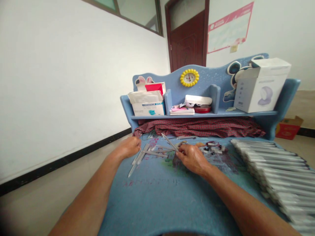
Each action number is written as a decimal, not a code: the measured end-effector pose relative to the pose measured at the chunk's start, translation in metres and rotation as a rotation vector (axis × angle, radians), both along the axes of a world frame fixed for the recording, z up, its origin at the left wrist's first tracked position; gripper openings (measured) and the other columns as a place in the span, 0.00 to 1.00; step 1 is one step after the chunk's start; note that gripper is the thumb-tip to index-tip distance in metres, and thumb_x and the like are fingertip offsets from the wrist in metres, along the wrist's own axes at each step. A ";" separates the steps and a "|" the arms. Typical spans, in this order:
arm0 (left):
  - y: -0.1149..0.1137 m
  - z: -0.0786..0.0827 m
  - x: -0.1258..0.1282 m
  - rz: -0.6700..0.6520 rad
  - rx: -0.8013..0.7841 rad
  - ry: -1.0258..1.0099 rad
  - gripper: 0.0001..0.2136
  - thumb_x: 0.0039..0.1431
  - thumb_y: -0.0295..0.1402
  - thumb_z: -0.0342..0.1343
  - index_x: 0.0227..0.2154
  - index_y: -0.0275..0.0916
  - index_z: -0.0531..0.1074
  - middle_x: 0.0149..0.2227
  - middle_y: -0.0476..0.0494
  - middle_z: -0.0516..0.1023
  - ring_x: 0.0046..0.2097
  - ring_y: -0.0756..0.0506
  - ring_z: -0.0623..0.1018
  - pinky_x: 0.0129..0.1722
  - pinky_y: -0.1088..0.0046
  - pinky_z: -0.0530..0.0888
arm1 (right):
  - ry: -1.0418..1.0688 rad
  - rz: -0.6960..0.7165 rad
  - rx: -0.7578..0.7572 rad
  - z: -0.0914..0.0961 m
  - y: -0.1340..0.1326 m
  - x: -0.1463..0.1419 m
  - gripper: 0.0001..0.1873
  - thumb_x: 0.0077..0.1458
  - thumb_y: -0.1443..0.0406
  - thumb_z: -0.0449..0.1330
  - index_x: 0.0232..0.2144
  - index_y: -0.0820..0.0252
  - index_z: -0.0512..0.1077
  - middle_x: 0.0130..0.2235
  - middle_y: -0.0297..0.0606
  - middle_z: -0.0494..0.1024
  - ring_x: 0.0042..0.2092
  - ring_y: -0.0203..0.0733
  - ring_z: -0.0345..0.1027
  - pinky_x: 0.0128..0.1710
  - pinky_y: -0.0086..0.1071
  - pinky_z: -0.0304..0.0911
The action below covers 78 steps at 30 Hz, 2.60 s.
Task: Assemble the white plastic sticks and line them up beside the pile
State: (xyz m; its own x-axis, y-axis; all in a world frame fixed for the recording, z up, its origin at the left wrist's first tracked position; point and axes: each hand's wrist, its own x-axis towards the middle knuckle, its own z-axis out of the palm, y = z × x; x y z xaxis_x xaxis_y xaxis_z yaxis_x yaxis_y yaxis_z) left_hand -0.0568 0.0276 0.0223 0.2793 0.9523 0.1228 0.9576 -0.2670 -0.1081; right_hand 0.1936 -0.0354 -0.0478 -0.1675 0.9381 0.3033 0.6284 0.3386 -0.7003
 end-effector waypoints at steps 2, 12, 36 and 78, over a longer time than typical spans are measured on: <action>0.002 -0.005 0.003 -0.017 0.030 -0.001 0.07 0.49 0.29 0.51 0.23 0.38 0.73 0.27 0.42 0.75 0.33 0.44 0.74 0.31 0.74 0.66 | -0.010 0.002 0.017 0.000 0.000 -0.001 0.12 0.52 0.62 0.52 0.20 0.60 0.66 0.16 0.32 0.67 0.20 0.34 0.59 0.21 0.27 0.48; 0.008 -0.044 0.031 -0.147 0.094 -0.043 0.09 0.53 0.32 0.50 0.29 0.35 0.75 0.39 0.36 0.72 0.44 0.41 0.71 0.42 0.70 0.67 | -0.073 0.006 0.043 -0.005 0.000 -0.007 0.11 0.51 0.62 0.52 0.21 0.60 0.67 0.18 0.32 0.66 0.21 0.33 0.57 0.22 0.27 0.47; 0.009 -0.036 0.030 -0.299 0.084 -0.519 0.06 0.52 0.27 0.47 0.27 0.35 0.69 0.30 0.45 0.71 0.34 0.48 0.71 0.34 0.74 0.67 | -0.516 -0.201 0.147 0.005 -0.003 0.001 0.13 0.55 0.61 0.50 0.29 0.58 0.73 0.25 0.42 0.75 0.32 0.45 0.67 0.27 0.31 0.48; 0.001 -0.032 0.034 -0.176 -0.475 -1.506 0.11 0.47 0.37 0.59 0.28 0.35 0.66 0.19 0.51 0.73 0.15 0.56 0.68 0.14 0.83 0.62 | -0.625 -0.104 0.365 -0.001 -0.009 -0.009 0.14 0.59 0.63 0.44 0.29 0.60 0.68 0.25 0.38 0.75 0.24 0.36 0.65 0.26 0.32 0.42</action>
State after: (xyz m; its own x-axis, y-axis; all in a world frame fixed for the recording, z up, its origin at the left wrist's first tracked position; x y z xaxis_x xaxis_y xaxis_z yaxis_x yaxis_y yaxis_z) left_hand -0.0224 0.0286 -0.0098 0.2883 0.9532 0.0910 0.0620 -0.1134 0.9916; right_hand 0.1847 -0.0440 -0.0492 -0.3269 0.8162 0.4764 0.9157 0.3983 -0.0540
